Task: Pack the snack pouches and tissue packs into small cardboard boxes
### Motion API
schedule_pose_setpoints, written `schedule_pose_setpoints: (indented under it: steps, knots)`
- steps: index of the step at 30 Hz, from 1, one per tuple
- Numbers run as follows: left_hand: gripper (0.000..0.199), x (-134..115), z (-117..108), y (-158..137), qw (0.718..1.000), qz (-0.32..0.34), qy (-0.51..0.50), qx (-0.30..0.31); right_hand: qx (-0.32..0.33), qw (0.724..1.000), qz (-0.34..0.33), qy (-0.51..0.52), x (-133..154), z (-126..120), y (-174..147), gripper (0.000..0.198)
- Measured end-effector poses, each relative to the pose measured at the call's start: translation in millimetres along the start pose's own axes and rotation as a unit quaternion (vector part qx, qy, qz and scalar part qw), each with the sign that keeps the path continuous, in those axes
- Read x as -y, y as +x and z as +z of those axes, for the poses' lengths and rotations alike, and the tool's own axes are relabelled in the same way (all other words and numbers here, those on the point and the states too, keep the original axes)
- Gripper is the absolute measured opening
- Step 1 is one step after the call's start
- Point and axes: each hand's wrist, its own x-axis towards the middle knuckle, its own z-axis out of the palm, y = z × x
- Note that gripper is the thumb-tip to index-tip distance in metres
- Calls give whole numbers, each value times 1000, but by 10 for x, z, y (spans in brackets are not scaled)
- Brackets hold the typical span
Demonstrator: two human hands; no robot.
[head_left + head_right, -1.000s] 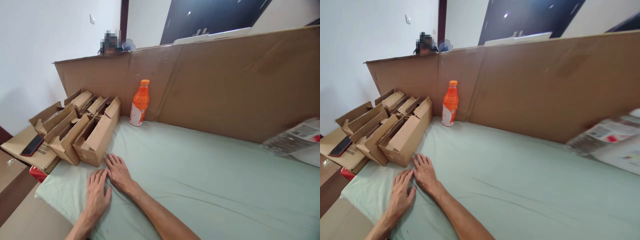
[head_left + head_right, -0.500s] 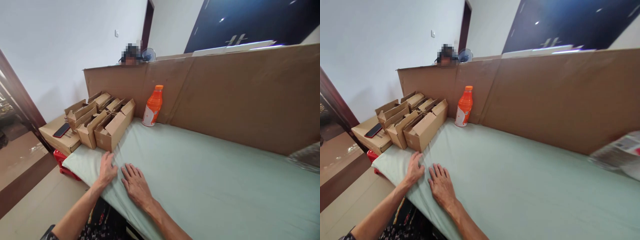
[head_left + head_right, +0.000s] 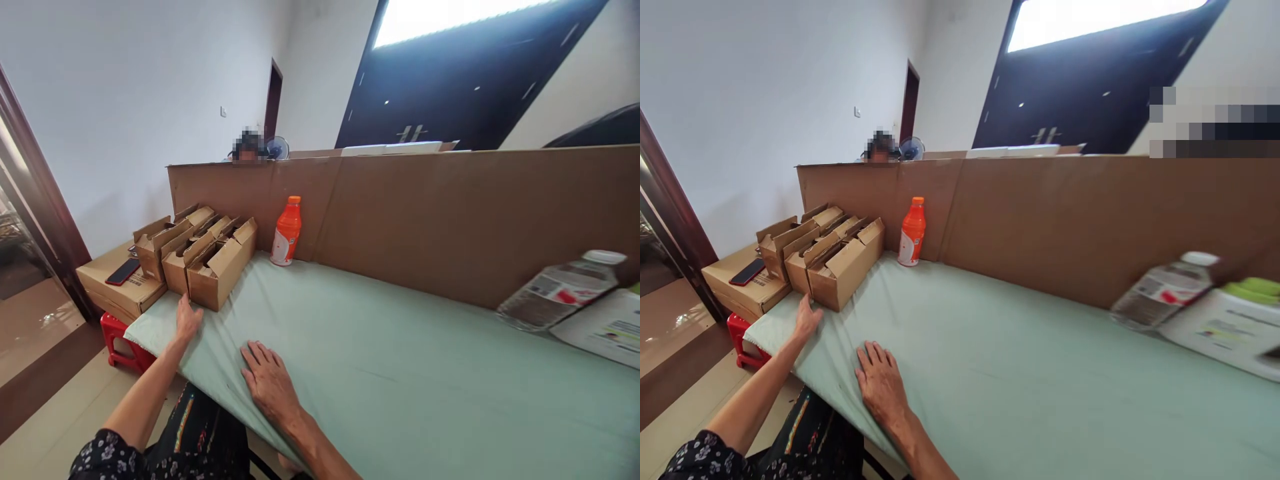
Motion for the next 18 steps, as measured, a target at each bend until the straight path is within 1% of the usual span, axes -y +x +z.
schedule_pose_setpoints:
  steps: [2,4,7,9,13,18]
  knots:
    - [38,-7,77,-228,997,28,58,36,-16,1000,-6,-4,-11,18,6,44]
    - [37,-24,129,-470,988,70,111,81,-21,1000,-7,-1,-18,27,12,43]
    - [36,-76,149,-805,966,138,162,147,-17,1000,0,8,-18,30,6,43]
    - [36,-120,129,-987,951,174,186,175,-16,1000,4,10,-11,33,-27,44]
    - [36,-204,61,-1215,932,222,215,189,-22,1000,2,3,17,24,-204,44]
    - [36,-264,33,-1282,922,254,237,169,-40,999,-7,-20,28,15,-499,43]
